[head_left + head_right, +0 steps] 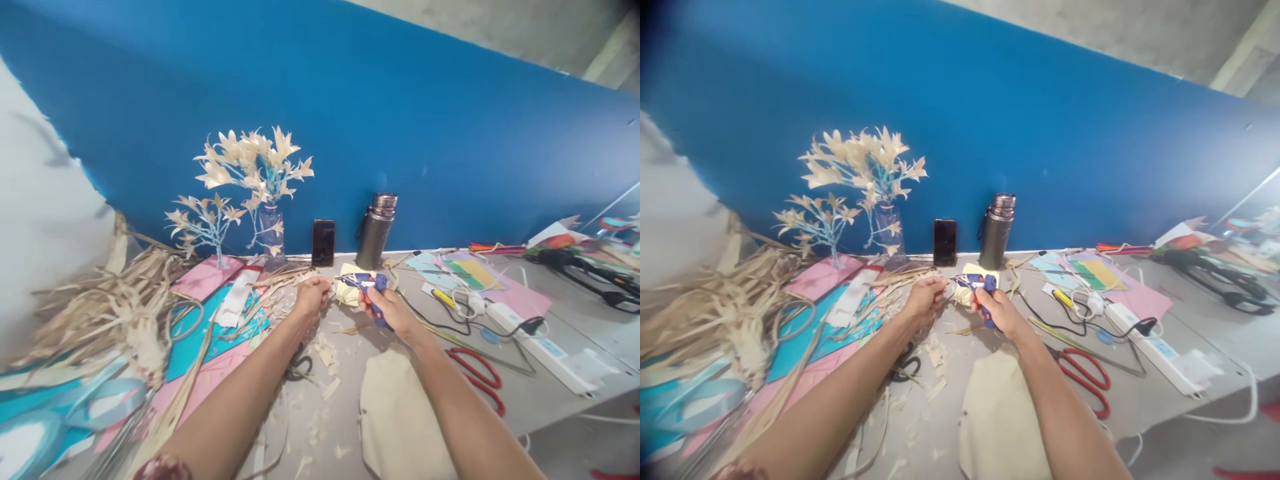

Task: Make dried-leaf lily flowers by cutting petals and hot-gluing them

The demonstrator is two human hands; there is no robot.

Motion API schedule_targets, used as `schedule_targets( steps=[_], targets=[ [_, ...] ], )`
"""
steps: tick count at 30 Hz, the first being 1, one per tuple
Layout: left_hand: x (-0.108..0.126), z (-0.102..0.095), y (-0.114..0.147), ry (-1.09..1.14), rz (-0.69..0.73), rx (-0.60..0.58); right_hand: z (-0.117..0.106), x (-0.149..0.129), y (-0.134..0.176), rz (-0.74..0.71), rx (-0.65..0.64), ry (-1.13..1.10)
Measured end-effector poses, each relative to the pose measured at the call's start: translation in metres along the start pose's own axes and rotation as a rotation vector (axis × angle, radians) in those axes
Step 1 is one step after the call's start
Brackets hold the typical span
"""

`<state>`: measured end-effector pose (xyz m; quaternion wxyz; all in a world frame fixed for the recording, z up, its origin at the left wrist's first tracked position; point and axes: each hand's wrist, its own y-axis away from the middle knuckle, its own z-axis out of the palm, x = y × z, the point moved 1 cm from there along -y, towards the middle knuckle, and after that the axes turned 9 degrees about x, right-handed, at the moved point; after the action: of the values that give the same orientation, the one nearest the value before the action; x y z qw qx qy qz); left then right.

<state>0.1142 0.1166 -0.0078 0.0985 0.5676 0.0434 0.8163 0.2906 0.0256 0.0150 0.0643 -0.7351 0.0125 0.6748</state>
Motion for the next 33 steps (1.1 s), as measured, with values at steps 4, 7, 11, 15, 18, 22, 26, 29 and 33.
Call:
schedule_targets(
  steps=[4, 7, 11, 15, 18, 22, 26, 29, 33],
  targets=[
    [0.001, 0.001, 0.001, 0.003, 0.007, -0.004, -0.002, 0.004, -0.002, 0.029, 0.005, -0.005],
    [0.001, 0.001, 0.002, 0.003, 0.012, -0.004, -0.004, 0.008, -0.003, 0.024, 0.004, 0.002],
    [0.001, 0.002, 0.003, 0.000, 0.015, -0.005, -0.007, 0.011, -0.004, -0.005, 0.006, 0.045],
    [0.003, 0.003, 0.004, 0.001, 0.022, -0.001, -0.008, 0.010, -0.002, -0.019, -0.001, 0.094],
    [0.003, 0.003, 0.005, -0.002, 0.026, 0.008, -0.006, 0.006, 0.000, -0.020, -0.007, 0.096],
    [0.003, 0.002, 0.004, -0.012, 0.030, 0.016, -0.004, 0.001, 0.001, -0.014, -0.013, 0.114],
    [0.004, 0.002, 0.004, -0.026, 0.029, 0.016, -0.005, 0.003, 0.000, -0.004, -0.008, 0.139],
    [0.004, 0.001, 0.004, -0.031, 0.027, 0.018, -0.006, 0.004, -0.001, -0.021, 0.000, 0.153],
    [0.004, 0.001, 0.005, -0.032, 0.030, 0.019, -0.005, 0.001, 0.000, -0.047, -0.017, 0.192]
  ],
)
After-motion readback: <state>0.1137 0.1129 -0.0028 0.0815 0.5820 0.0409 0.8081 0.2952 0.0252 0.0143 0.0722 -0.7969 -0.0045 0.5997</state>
